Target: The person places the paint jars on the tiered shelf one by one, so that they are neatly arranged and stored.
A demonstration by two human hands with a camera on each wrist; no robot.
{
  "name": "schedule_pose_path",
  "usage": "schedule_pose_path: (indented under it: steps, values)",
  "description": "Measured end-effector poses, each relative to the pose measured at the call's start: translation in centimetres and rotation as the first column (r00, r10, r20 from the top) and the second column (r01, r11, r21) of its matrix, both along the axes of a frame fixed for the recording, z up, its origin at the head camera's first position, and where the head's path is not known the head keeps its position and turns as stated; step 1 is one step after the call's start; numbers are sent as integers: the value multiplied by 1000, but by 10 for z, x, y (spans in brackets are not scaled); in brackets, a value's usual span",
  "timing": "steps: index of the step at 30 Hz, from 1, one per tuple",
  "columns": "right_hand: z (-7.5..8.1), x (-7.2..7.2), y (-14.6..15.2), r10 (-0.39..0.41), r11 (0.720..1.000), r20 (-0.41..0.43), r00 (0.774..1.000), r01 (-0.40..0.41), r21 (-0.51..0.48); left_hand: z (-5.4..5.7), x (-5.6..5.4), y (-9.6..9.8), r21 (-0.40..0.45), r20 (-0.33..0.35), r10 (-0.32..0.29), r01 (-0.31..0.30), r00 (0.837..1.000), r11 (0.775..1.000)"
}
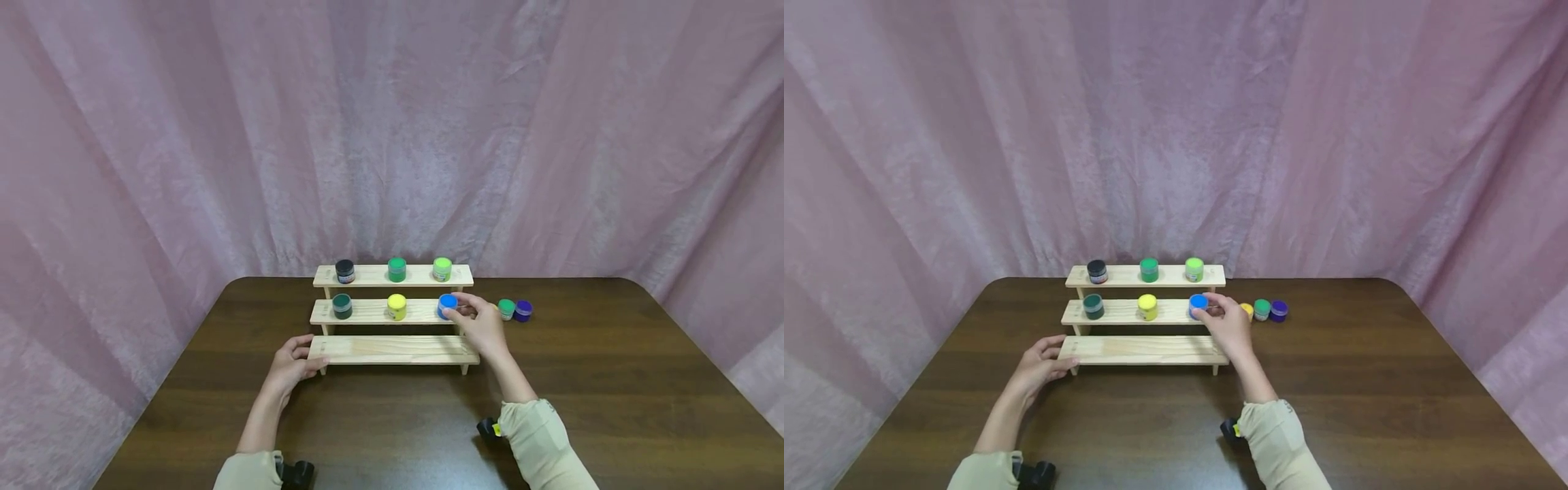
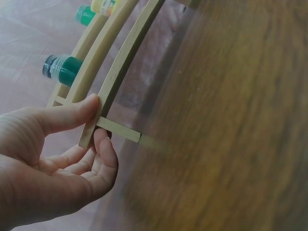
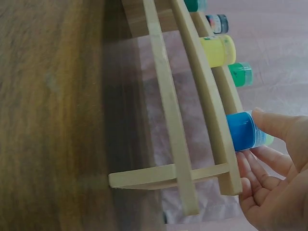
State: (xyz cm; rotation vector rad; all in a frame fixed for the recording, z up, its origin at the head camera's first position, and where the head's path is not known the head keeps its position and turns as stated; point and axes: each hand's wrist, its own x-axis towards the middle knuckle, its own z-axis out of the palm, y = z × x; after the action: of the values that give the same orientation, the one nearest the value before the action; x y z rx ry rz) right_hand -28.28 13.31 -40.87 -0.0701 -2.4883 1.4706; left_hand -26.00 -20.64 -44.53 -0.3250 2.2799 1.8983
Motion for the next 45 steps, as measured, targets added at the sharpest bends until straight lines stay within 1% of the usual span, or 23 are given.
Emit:
schedule_pose_path:
  steps: [2,5,14,18,21,24,29,31,35,37,41,45]
  values:
    - [-2,-1,-2,-4,1000,-10,1000,4,13,0,1,-1,-1,1,5,-5,1000,1000]
    - [-5,-1,-3,-2,1000,-7,1000,2,6,0,2,-2,3,0,4,-4,1000,1000]
    - [-3,-1,-6,57,998,14,998,-57,-4,1,7,-6,-1,-1,9,-9,1000,1000]
    - [0,-1,-5,96,995,10,995,-96,-38,2,8,-8,0,-3,14,-14,1000,1000]
    - [5,-1,-2,108,991,14,994,-106,-80,4,8,-8,3,-6,22,-22,1000,1000]
    - [9,0,4,87,990,13,996,-85,-115,4,8,-7,1,-1,22,-22,1000,1000]
    - [12,4,25,20,990,-42,999,-26,-138,3,4,-1,1,-4,19,-19,1000,1000]
    - [11,5,35,-7,990,-49,999,0,-139,3,3,1,6,-12,19,-19,1000,1000]
    - [6,10,54,-53,990,-25,998,49,-131,0,2,4,19,-16,14,-13,1000,1000]
    - [4,12,64,-59,991,5,998,60,-117,0,2,4,20,-14,16,-15,1000,1000]
    - [4,14,81,-40,998,61,997,44,-55,-1,1,3,16,-13,23,-23,1000,1000]
    - [9,12,98,-22,999,78,997,19,32,1,1,2,11,-17,23,-23,1000,1000]
